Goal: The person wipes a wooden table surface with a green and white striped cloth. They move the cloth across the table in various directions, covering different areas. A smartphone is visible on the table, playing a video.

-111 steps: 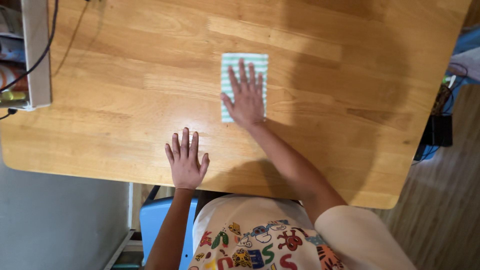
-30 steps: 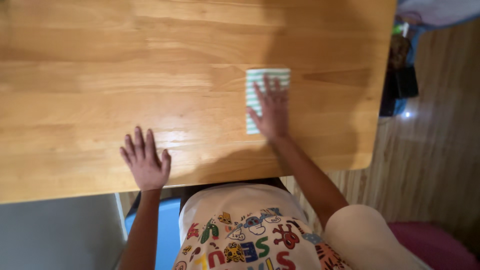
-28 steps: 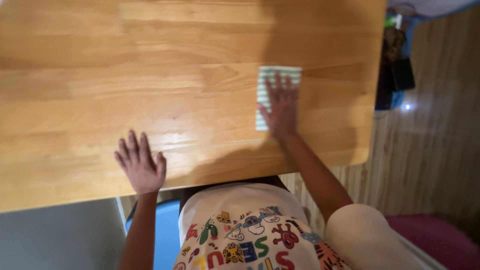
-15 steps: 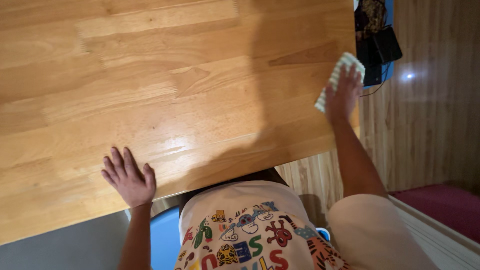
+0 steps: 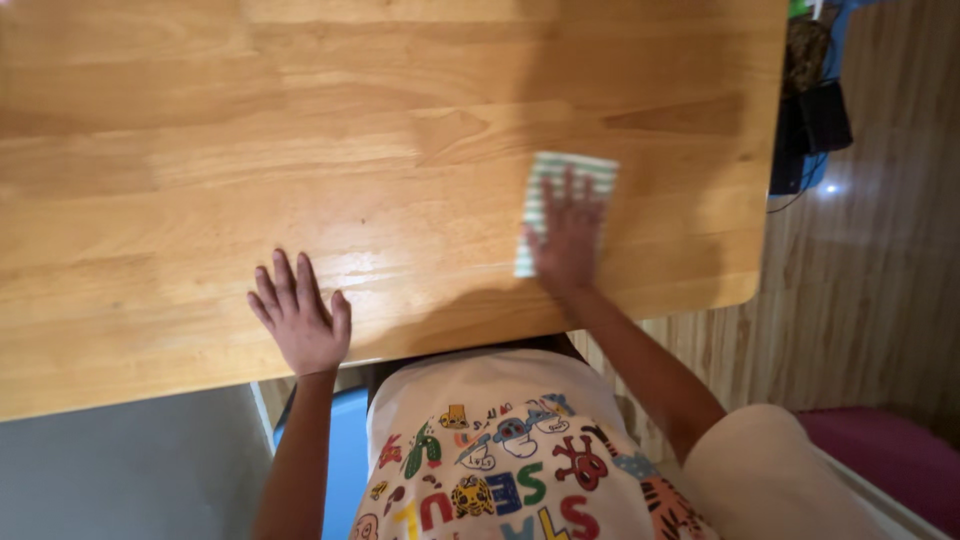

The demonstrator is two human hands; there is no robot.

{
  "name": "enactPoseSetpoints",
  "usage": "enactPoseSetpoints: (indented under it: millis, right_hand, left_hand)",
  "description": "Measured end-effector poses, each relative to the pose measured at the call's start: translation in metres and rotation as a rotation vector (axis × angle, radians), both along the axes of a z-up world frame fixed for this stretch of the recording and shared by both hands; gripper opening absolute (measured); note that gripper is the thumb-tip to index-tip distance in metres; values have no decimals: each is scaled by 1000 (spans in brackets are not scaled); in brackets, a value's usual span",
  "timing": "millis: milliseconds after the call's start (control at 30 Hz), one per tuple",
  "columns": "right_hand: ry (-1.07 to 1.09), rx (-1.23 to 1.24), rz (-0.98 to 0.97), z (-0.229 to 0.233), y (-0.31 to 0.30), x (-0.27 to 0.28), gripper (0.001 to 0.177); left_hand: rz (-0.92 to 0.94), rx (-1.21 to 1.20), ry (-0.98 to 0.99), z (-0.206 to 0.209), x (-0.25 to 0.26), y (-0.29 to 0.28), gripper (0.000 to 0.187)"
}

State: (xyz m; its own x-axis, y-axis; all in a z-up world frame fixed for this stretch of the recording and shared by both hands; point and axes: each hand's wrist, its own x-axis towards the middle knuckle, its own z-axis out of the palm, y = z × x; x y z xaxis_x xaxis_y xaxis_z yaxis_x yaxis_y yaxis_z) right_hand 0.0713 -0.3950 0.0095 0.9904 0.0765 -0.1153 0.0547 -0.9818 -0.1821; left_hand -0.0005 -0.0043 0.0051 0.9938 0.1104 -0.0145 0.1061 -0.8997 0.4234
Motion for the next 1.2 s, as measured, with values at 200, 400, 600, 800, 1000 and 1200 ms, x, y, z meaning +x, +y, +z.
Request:
enactPoseSetpoints:
  millis: [200,400,600,800,1000,1200]
  right_hand:
    - [282,-80,269,1,111,3,75]
    - [225,86,492,13,182,-6,74]
    - [142,237,533,16,158,-18,70]
    - [80,203,249,15,52,-29,68]
    - [57,57,23,16,-62,-38,75]
    - [36,-104,-224,-2,-182,-54,79]
  left_hand:
    - [10,-17,20,3,-1,1,68]
    - [11,-17,30,3,0,2,69]
    - [-9,0,11,0,0,2,69]
    - [-26,38,31,-1,-1,-1,69]
    - [-33,51,0,3,-2,-6,68]
    - [-38,51,-9,7,-2,-11,67]
